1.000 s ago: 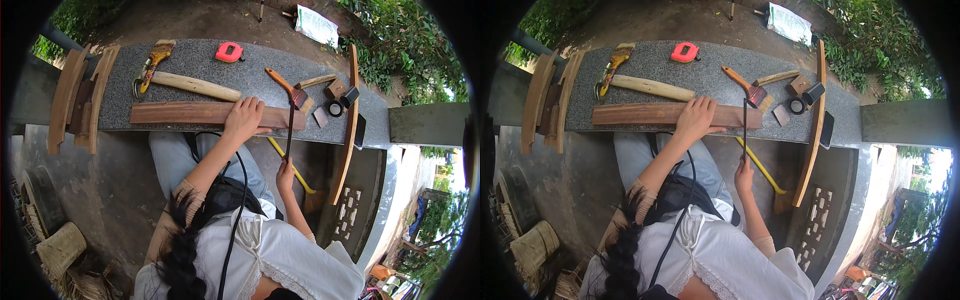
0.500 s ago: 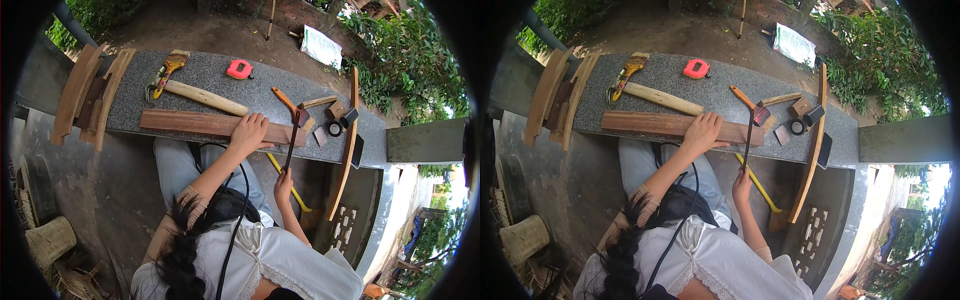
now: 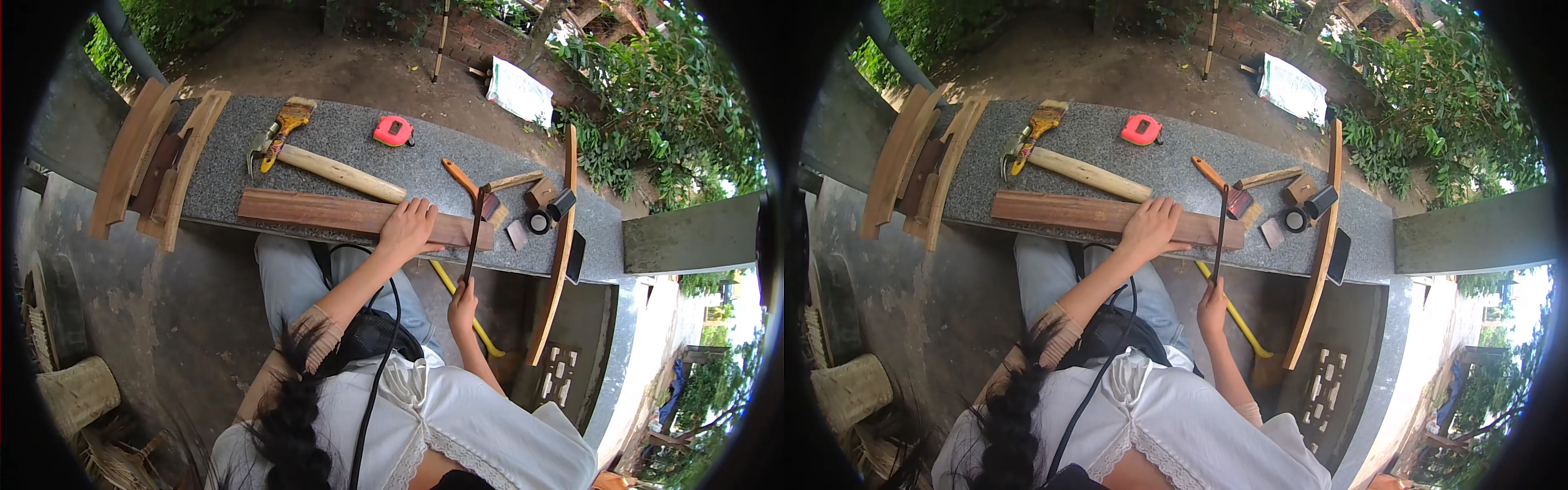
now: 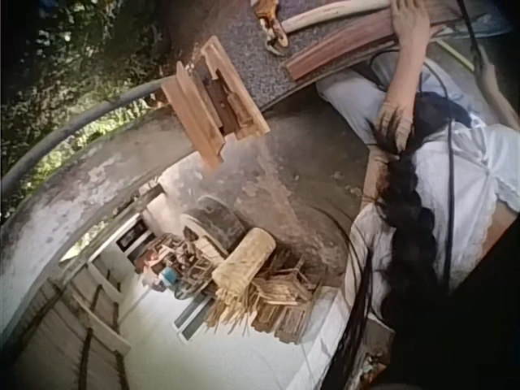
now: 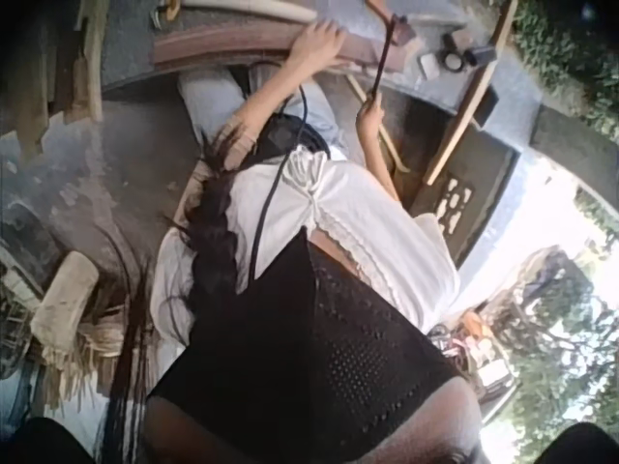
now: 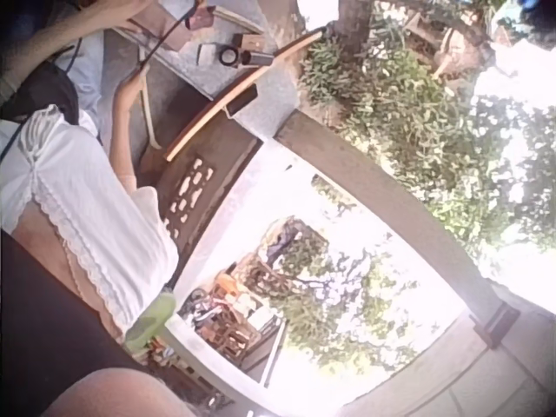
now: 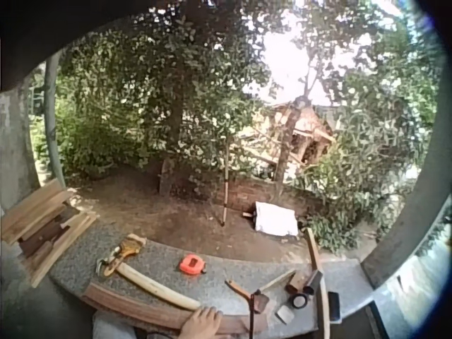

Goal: Measure a piece of wood with a tape measure and then cut it with a hand saw.

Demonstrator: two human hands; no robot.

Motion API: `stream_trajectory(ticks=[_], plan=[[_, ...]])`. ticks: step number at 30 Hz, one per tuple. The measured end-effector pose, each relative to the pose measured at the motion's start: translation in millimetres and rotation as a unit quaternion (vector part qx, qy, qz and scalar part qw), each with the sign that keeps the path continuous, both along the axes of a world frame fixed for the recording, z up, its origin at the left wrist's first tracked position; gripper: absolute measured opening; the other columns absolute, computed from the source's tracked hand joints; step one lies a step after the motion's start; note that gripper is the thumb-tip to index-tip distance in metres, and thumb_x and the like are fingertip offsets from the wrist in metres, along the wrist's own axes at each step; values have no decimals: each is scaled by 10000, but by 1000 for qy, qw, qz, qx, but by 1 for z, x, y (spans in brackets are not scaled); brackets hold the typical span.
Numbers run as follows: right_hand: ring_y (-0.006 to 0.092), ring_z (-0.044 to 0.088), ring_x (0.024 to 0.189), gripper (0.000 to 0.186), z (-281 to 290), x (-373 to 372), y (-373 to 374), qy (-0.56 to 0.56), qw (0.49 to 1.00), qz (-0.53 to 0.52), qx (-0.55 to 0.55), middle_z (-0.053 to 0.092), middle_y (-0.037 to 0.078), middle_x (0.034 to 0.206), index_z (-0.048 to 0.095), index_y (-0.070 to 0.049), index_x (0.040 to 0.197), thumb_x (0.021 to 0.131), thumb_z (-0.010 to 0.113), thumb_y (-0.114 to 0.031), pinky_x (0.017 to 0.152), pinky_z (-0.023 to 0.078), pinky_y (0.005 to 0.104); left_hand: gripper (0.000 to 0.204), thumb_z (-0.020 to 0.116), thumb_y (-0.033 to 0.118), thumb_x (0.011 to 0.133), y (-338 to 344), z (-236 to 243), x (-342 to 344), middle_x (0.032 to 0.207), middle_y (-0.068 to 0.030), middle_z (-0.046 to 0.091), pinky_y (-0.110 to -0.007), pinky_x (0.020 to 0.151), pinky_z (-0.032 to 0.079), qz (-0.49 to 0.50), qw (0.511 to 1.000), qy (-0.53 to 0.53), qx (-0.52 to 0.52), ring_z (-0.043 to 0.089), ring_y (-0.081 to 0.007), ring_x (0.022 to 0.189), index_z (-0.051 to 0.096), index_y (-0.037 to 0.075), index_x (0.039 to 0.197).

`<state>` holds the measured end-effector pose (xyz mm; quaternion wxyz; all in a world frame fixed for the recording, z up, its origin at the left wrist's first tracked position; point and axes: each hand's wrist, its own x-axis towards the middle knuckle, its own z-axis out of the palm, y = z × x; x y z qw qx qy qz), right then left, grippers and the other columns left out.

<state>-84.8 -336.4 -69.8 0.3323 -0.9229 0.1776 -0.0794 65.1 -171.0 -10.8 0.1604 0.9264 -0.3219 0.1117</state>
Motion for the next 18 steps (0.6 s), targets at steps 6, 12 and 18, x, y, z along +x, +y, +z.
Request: stream_trajectory(ticks=[6, 12, 18], plan=[[398, 511, 540, 148, -19, -28, -6, -49, 999, 3, 9, 494, 224, 620, 456, 0, 979, 899, 394, -109, 464, 349, 420, 653, 627, 577, 604, -1, 1, 1, 879, -77, 496, -308, 772, 388, -14, 1000, -21, -8, 479, -207, 869, 483, 25, 920], [445, 526, 618, 179, -27, -65, -9, 0, 1000, -7, 1, 548, 267, 709, 469, -10, 1005, 906, 388, -136, 525, 382, 473, 660, 658, 561, 586, -1, 3, 0, 894, -69, 497, -304, 803, 370, -5, 1000, -6, 1, 463, -200, 890, 501, 29, 942], [393, 509, 561, 158, 7, 12, 8, -60, 998, -18, 19, 517, 223, 673, 465, 23, 972, 896, 400, -100, 501, 378, 414, 664, 628, 577, 602, -3, 0, 1, 876, -75, 497, -306, 772, 388, -14, 1000, -16, -7, 479, -209, 874, 486, 20, 934]])
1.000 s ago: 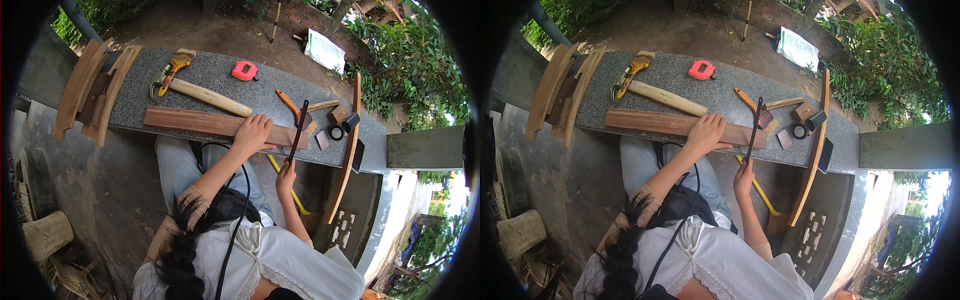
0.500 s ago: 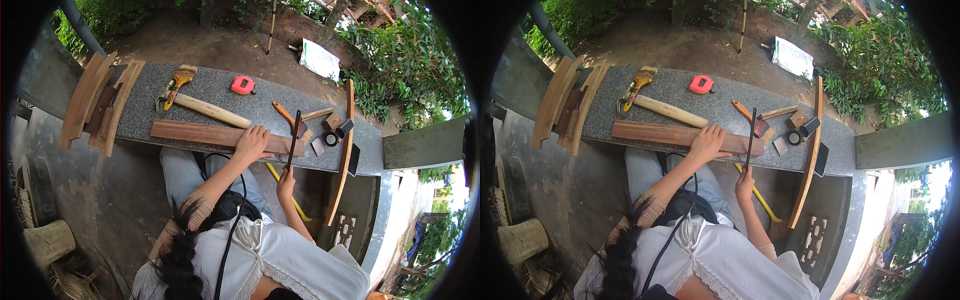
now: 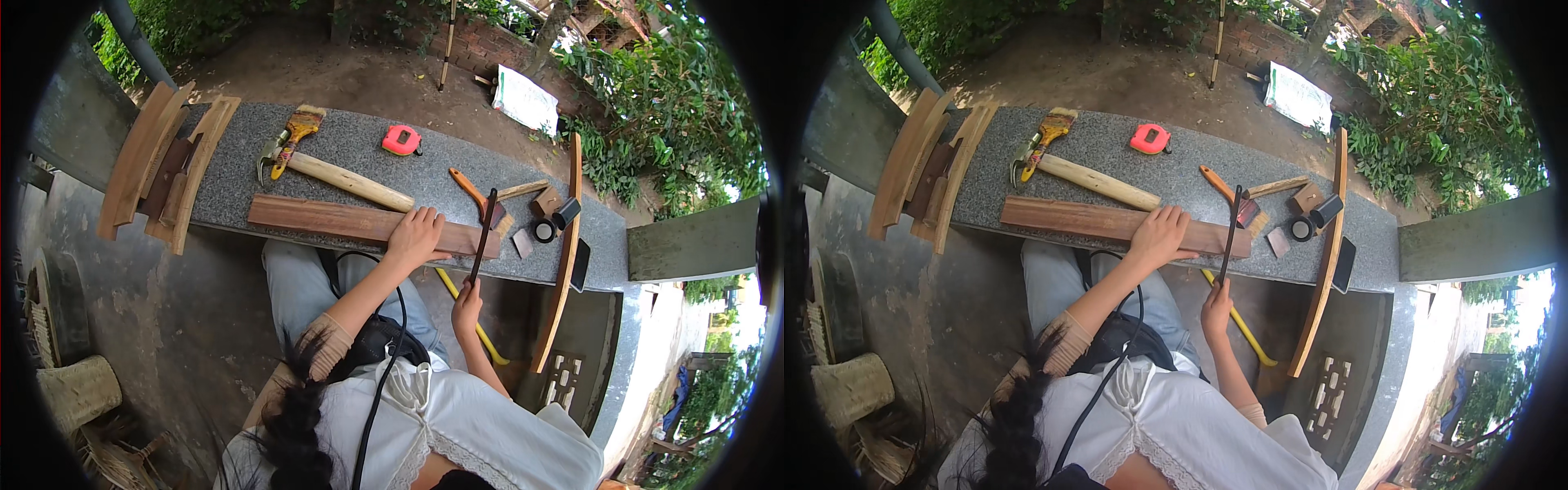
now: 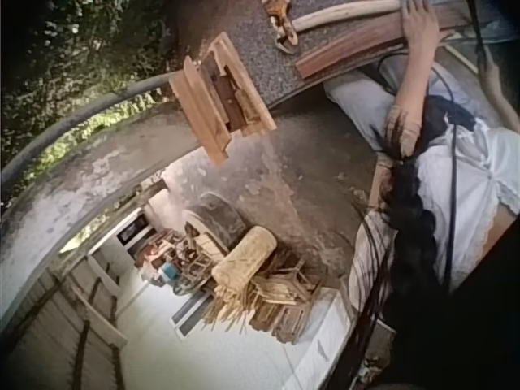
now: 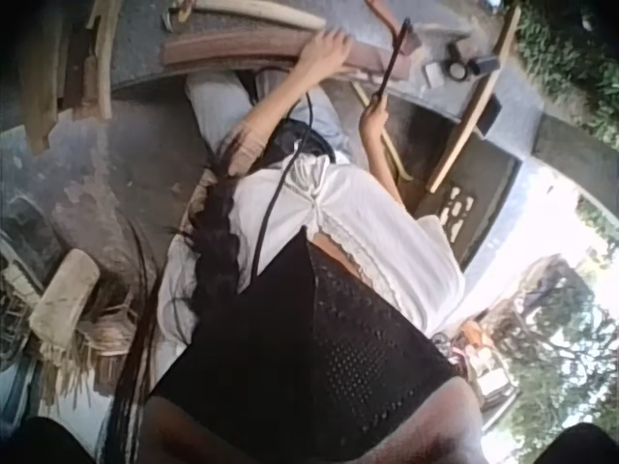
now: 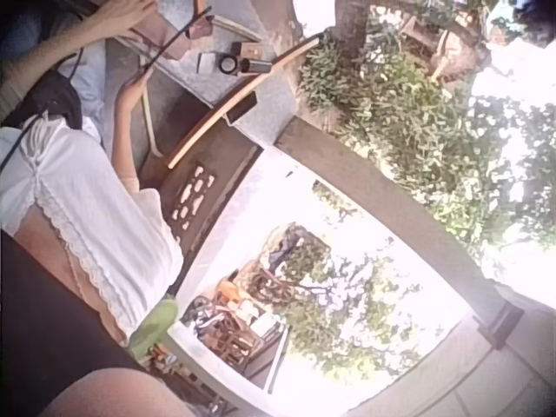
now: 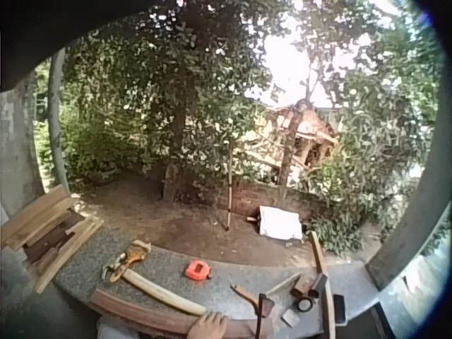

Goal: Measure a piece of wood with a tape measure and then cut it with a hand saw.

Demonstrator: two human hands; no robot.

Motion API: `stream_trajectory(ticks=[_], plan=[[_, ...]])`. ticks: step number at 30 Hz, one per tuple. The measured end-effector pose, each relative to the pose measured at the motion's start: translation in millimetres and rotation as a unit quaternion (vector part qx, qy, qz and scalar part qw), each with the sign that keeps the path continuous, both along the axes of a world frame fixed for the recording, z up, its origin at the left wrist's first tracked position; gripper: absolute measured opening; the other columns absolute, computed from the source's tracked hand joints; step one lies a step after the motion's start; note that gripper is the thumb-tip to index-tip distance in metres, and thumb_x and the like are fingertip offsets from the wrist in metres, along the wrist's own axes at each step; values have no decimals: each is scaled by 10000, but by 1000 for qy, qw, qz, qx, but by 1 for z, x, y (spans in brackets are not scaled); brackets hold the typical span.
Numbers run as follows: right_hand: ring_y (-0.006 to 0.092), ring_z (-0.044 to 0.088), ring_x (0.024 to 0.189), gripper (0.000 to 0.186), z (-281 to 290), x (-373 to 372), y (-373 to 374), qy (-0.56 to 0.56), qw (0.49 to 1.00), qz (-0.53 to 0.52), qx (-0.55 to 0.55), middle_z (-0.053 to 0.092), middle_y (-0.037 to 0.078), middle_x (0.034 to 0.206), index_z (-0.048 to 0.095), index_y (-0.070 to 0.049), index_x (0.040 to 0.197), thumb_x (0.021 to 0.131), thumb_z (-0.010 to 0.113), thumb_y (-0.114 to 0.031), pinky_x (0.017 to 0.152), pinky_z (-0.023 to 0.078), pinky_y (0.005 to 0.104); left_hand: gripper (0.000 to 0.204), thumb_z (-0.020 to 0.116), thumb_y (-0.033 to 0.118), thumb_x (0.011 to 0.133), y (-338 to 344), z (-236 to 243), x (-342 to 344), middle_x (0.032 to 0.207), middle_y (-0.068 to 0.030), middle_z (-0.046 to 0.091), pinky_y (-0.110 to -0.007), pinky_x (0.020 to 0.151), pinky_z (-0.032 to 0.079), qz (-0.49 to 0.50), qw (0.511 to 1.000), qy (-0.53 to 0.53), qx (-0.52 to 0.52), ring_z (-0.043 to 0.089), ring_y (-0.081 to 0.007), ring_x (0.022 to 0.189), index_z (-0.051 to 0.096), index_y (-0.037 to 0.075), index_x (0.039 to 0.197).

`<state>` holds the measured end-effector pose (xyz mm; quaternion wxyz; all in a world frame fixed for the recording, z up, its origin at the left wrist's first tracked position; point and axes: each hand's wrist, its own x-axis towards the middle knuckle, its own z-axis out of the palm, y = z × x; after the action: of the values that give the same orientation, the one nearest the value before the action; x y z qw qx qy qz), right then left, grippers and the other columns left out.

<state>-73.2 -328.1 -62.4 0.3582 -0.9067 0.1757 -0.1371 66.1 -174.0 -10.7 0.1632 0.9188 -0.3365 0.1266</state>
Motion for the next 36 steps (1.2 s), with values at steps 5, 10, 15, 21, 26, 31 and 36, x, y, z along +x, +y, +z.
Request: stream_trajectory(ticks=[5, 10, 15, 21, 26, 31, 36], plan=[[438, 547, 677, 194, -50, -94, -13, 57, 998, -9, 4, 558, 264, 726, 479, -21, 1036, 902, 395, -133, 535, 392, 475, 659, 629, 575, 602, 1, -1, 0, 874, -73, 493, -307, 773, 387, 5, 1000, -5, -7, 478, -209, 876, 484, 23, 931], [404, 552, 622, 190, -16, -28, -8, 39, 999, 13, -13, 535, 250, 690, 468, -2, 1025, 901, 399, -129, 507, 389, 435, 653, 629, 575, 603, 3, -1, 1, 874, -75, 492, -307, 777, 384, 12, 1000, -1, -4, 476, -208, 879, 482, 25, 925], [387, 541, 582, 203, 3, 5, 0, 4, 1000, 1, 11, 508, 256, 682, 466, 21, 1014, 904, 399, -136, 472, 360, 418, 656, 629, 572, 603, 2, 0, 2, 876, -75, 492, -305, 780, 382, 3, 1000, -2, 0, 474, -206, 876, 484, 23, 931], [430, 551, 657, 174, -44, -91, -13, 38, 999, 4, -19, 560, 246, 716, 473, -24, 1007, 899, 398, -139, 526, 385, 470, 648, 640, 560, 602, 3, -1, 0, 877, -74, 493, -304, 789, 383, 8, 1000, 9, -7, 473, -205, 877, 484, 21, 929], [434, 543, 653, 163, -6, -6, -2, 50, 999, 3, -10, 550, 250, 707, 461, -8, 994, 904, 390, -123, 527, 380, 470, 641, 654, 545, 595, 2, 0, 1, 877, -72, 492, -303, 789, 384, 8, 1000, 16, -10, 473, -205, 874, 486, 23, 928], [436, 543, 696, 173, -18, -31, -4, 46, 999, 1, 0, 563, 248, 757, 457, -1, 1015, 901, 395, -115, 543, 397, 458, 637, 663, 535, 591, 5, 2, 1, 872, -72, 491, -301, 789, 384, 11, 1000, 10, -17, 473, -205, 868, 487, 22, 925], [430, 551, 710, 199, -50, -97, -15, 71, 997, 16, -8, 563, 250, 741, 452, 0, 1048, 897, 401, -119, 549, 404, 457, 645, 660, 542, 589, 4, -3, 2, 877, -74, 494, -303, 796, 384, 9, 1000, 5, -12, 472, -206, 874, 487, 20, 926]])
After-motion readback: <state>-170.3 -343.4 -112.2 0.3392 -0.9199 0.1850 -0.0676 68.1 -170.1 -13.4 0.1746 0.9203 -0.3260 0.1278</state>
